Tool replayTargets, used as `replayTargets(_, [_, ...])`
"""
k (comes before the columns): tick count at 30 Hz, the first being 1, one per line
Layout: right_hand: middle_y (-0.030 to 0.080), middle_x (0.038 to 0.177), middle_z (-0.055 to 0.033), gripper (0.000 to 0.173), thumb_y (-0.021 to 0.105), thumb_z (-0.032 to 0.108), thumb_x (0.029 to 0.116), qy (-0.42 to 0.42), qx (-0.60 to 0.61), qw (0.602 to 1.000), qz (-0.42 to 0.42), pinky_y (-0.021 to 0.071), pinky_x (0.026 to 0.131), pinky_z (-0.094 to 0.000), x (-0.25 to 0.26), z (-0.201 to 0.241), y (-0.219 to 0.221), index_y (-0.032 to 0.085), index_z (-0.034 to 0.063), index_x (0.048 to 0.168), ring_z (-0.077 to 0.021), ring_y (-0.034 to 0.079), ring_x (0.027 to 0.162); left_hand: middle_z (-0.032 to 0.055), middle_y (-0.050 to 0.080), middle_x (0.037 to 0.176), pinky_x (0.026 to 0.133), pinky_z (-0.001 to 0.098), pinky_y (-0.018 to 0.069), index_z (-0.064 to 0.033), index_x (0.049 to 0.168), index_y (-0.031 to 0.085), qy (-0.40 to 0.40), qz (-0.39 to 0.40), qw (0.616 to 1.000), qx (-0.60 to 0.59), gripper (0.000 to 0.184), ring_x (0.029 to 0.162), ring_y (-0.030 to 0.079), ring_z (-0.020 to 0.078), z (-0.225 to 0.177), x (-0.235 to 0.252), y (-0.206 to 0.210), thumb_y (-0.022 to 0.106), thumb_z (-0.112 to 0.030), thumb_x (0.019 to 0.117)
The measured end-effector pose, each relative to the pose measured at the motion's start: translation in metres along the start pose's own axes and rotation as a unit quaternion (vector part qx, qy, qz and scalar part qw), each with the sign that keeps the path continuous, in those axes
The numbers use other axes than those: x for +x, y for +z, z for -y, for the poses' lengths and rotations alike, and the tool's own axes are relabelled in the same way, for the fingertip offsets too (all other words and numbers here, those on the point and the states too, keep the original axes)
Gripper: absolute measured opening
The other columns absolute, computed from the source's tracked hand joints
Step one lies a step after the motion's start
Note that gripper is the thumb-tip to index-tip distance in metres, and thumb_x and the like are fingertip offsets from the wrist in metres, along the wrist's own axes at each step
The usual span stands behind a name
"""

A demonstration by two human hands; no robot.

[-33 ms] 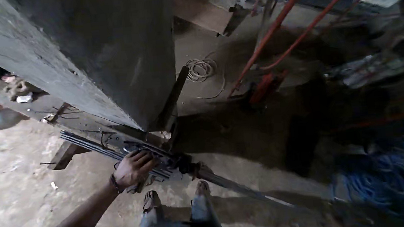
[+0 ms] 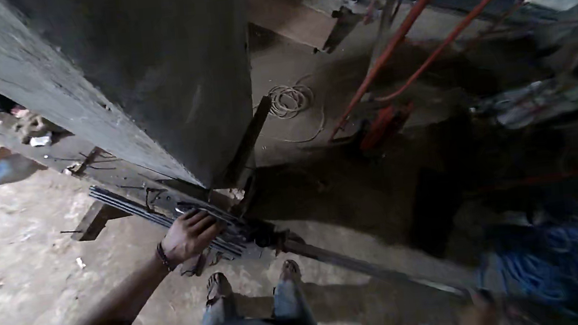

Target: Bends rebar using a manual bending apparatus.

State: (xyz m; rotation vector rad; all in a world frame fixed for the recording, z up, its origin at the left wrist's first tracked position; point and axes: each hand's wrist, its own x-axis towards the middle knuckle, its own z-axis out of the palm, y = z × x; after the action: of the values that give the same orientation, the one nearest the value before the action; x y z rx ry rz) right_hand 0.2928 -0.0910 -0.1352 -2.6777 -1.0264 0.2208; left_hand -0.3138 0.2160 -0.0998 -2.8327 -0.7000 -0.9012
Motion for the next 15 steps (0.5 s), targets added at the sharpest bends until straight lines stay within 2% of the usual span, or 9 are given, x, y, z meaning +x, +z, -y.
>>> replayTargets(2, [0.045, 0.15, -0.0364, 0.041, 0.064, 0.005, 0.0973, -0.051, -0.115, 0.992, -0.016, 0.0286, 0.112, -0.0769, 0.094, 0.039, -0.002, 0.061, 0.0028, 0.138, -0.0595, 0.036, 0.142, 0.01, 0.071, 0.087, 0.075, 0.0375, 0.0565, -0.0103, 0.106, 0.067, -0.006, -0.06, 0.998, 0.03, 0.018, 0.081, 0.069, 0.024, 0.005, 0.021, -0.012, 0.053, -0.02, 0.1053])
replayTargets(3, [0.039, 0.154, -0.0373, 0.052, 0.065, 0.005, 0.096, -0.071, -0.128, 0.989, -0.006, 0.0265, 0.111, -0.0799, 0.123, 0.072, -0.008, 0.055, 0.0055, 0.147, -0.0621, 0.032, 0.143, 0.011, 0.071, 0.087, 0.074, 0.0366, 0.0563, -0.0091, 0.106, 0.067, -0.029, -0.081, 0.996, 0.036, 0.02, 0.08, 0.069, 0.0236, 0.001, 0.03, -0.022, 0.051, -0.021, 0.1062])
replayTargets(4, [0.035, 0.156, -0.0377, 0.06, 0.066, 0.006, 0.0953, -0.084, -0.13, 0.988, 0.002, 0.0279, 0.11, -0.0793, 0.142, 0.111, -0.014, 0.048, 0.0066, 0.152, -0.0622, 0.032, 0.143, 0.0122, 0.072, 0.087, 0.073, 0.0354, 0.0568, -0.0071, 0.106, 0.068, -0.065, -0.092, 0.993, 0.035, 0.024, 0.08, 0.07, 0.0228, -0.006, 0.041, -0.035, 0.049, -0.021, 0.1068])
replayTargets(6, [0.039, 0.155, -0.0354, 0.059, 0.066, 0.019, 0.0993, -0.119, -0.061, 0.991, 0.019, 0.0377, 0.112, -0.0679, 0.145, 0.19, -0.02, 0.045, 0.002, 0.152, -0.0546, 0.042, 0.141, 0.0141, 0.073, 0.088, 0.072, 0.0312, 0.0571, -0.0018, 0.108, 0.068, -0.174, -0.1, 0.98, 0.005, 0.032, 0.079, 0.071, 0.0188, -0.035, 0.06, -0.065, 0.044, -0.022, 0.1081])
replayTargets(8, [0.062, 0.134, -0.0292, 0.053, 0.068, 0.026, 0.0999, -0.229, 0.124, 0.964, 0.055, 0.0534, 0.101, -0.0529, 0.09, 0.258, -0.02, 0.055, -0.0046, 0.141, -0.0403, 0.065, 0.119, 0.0114, 0.067, 0.08, 0.066, 0.0239, 0.0535, 0.0023, 0.111, 0.067, -0.298, -0.11, 0.947, -0.054, 0.038, 0.069, 0.064, 0.01, -0.073, 0.074, -0.091, 0.042, -0.026, 0.1101])
replayTargets(9, [0.067, 0.129, -0.0227, 0.051, 0.068, 0.024, 0.0985, -0.286, 0.239, 0.92, 0.122, 0.0579, 0.096, -0.043, 0.05, 0.283, -0.013, 0.057, -0.0042, 0.139, -0.0299, 0.069, 0.112, 0.0078, 0.064, 0.077, 0.062, 0.021, 0.0515, 0.0035, 0.113, 0.067, -0.354, -0.109, 0.924, -0.096, 0.04, 0.064, 0.059, 0.0052, -0.089, 0.076, -0.098, 0.043, -0.029, 0.1101])
replayTargets(11, [0.066, 0.135, -0.0137, 0.055, 0.063, 0.025, 0.0989, -0.36, 0.402, 0.789, 0.296, 0.0578, 0.097, -0.032, -0.044, 0.32, 0.0, 0.053, -0.0048, 0.144, -0.0159, 0.067, 0.116, -0.0031, 0.056, 0.071, 0.054, 0.0166, 0.0459, 0.0003, 0.113, 0.067, -0.434, -0.1, 0.875, -0.191, 0.04, 0.057, 0.05, -0.0025, -0.109, 0.071, -0.097, 0.043, -0.032, 0.1095])
replayTargets(13, [0.067, 0.133, -0.0089, 0.061, 0.056, 0.038, 0.1037, -0.341, 0.493, 0.699, 0.391, 0.0569, 0.096, -0.0284, -0.131, 0.345, 0.017, 0.05, -0.0075, 0.144, -0.0093, 0.066, 0.114, -0.0074, 0.055, 0.069, 0.052, 0.0174, 0.0459, -0.0039, 0.112, 0.067, -0.472, -0.066, 0.839, -0.263, 0.036, 0.055, 0.049, -0.0023, -0.113, 0.057, -0.078, 0.044, -0.031, 0.1093])
replayTargets(15, [0.075, 0.106, -0.0099, 0.038, 0.046, 0.024, 0.1101, -0.211, 0.559, 0.703, 0.386, 0.0637, 0.086, -0.0343, -0.191, 0.366, 0.036, 0.058, -0.0073, 0.127, -0.0151, 0.074, 0.094, -0.0023, 0.059, 0.071, 0.053, 0.0279, 0.0522, -0.0048, 0.119, 0.066, -0.509, 0.003, 0.812, -0.286, 0.035, 0.056, 0.056, 0.007, -0.109, 0.037, -0.053, 0.046, -0.031, 0.1086])
